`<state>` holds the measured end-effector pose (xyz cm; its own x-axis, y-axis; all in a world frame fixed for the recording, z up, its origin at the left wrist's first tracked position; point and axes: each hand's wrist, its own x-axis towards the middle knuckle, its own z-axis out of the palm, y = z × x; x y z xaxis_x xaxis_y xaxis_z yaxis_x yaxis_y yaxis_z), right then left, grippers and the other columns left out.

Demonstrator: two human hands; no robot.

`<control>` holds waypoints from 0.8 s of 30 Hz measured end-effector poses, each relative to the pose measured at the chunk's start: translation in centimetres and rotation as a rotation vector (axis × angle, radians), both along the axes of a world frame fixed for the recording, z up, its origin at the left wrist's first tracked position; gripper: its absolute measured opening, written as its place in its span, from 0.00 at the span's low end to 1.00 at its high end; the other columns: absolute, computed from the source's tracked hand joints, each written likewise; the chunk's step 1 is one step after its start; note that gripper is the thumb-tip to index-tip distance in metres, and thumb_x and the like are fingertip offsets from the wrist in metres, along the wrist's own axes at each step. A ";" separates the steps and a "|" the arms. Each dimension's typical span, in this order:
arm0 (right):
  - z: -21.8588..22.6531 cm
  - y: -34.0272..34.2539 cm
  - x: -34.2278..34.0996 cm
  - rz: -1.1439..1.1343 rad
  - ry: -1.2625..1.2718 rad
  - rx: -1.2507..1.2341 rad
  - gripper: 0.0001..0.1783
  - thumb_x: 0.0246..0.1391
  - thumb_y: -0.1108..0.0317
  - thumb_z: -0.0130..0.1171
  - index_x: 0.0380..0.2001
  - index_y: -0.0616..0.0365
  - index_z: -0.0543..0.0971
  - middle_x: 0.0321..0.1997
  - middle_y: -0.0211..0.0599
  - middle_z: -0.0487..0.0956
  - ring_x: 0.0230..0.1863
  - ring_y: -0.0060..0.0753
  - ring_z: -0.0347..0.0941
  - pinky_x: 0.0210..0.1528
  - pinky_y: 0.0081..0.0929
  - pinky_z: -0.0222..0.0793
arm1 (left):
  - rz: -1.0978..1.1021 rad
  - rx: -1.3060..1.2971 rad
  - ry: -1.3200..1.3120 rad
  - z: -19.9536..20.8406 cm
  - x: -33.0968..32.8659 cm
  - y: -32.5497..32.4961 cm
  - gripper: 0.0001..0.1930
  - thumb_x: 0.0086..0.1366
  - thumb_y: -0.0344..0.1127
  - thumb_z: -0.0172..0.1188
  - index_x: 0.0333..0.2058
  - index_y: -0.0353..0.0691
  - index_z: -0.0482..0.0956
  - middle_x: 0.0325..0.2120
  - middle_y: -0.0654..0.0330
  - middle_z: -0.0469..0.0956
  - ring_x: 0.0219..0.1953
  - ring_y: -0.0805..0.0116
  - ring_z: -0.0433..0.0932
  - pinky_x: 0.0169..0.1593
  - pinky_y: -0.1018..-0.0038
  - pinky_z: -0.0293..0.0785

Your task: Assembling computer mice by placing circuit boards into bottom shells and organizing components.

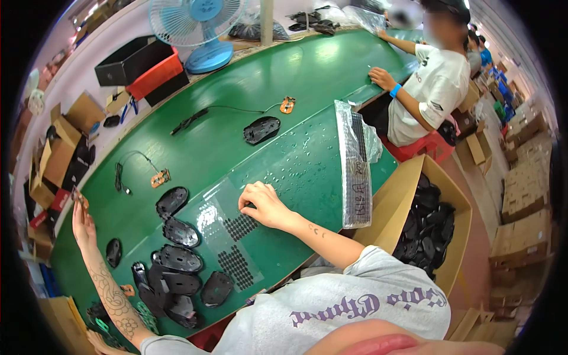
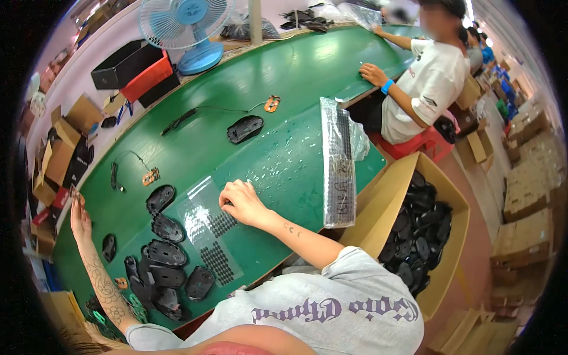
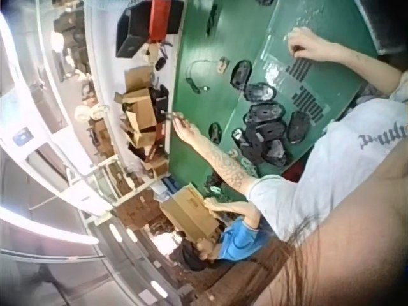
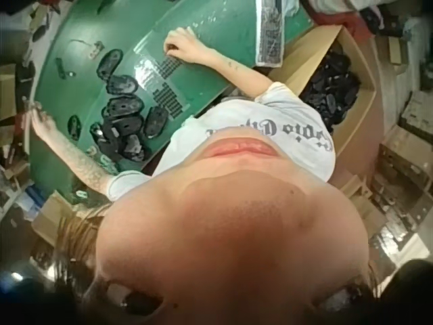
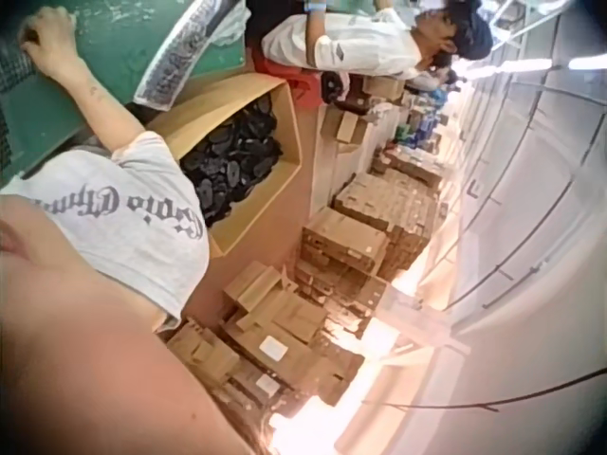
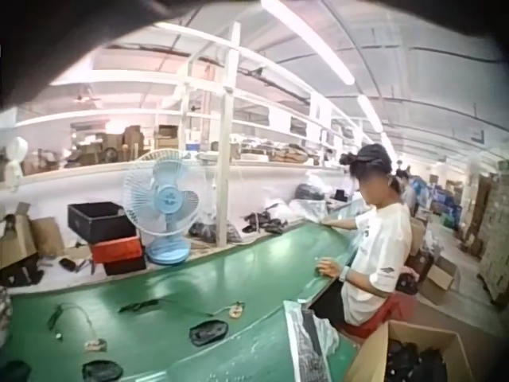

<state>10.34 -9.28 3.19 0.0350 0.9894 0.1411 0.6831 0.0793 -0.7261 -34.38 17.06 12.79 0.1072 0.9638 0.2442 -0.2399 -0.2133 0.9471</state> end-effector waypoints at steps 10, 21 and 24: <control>-0.4 0.2 -0.5 -0.032 0.028 0.120 0.04 0.53 0.68 0.62 0.33 0.50 0.78 0.40 0.28 0.73 0.47 0.34 0.66 0.58 0.35 0.56 | 0.055 -0.479 0.002 -1.6 9.7 -9.8 0.22 0.67 0.28 0.59 0.58 0.34 0.69 0.46 0.56 0.79 0.42 0.75 0.81 0.37 0.88 0.78; 0.2 -0.2 -0.8 -0.016 0.010 0.104 0.04 0.52 0.68 0.62 0.33 0.50 0.78 0.40 0.29 0.72 0.47 0.35 0.66 0.57 0.36 0.56 | -0.164 -0.607 0.140 -2.6 20.8 -21.0 0.17 0.65 0.30 0.60 0.51 0.32 0.72 0.41 0.48 0.80 0.38 0.62 0.83 0.40 0.78 0.80; -0.5 0.3 -1.1 -0.035 -0.013 0.099 0.06 0.49 0.68 0.63 0.31 0.49 0.77 0.39 0.30 0.73 0.45 0.37 0.67 0.53 0.35 0.58 | -0.182 -0.598 0.117 -5.4 22.6 -22.8 0.15 0.67 0.30 0.58 0.51 0.33 0.72 0.42 0.50 0.80 0.42 0.63 0.83 0.41 0.79 0.80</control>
<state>9.28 -8.96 2.68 0.0668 0.9687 0.2390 0.6963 0.1263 -0.7065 -11.79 -5.72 7.44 0.2751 0.8938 -0.3543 -0.1102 0.3954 0.9119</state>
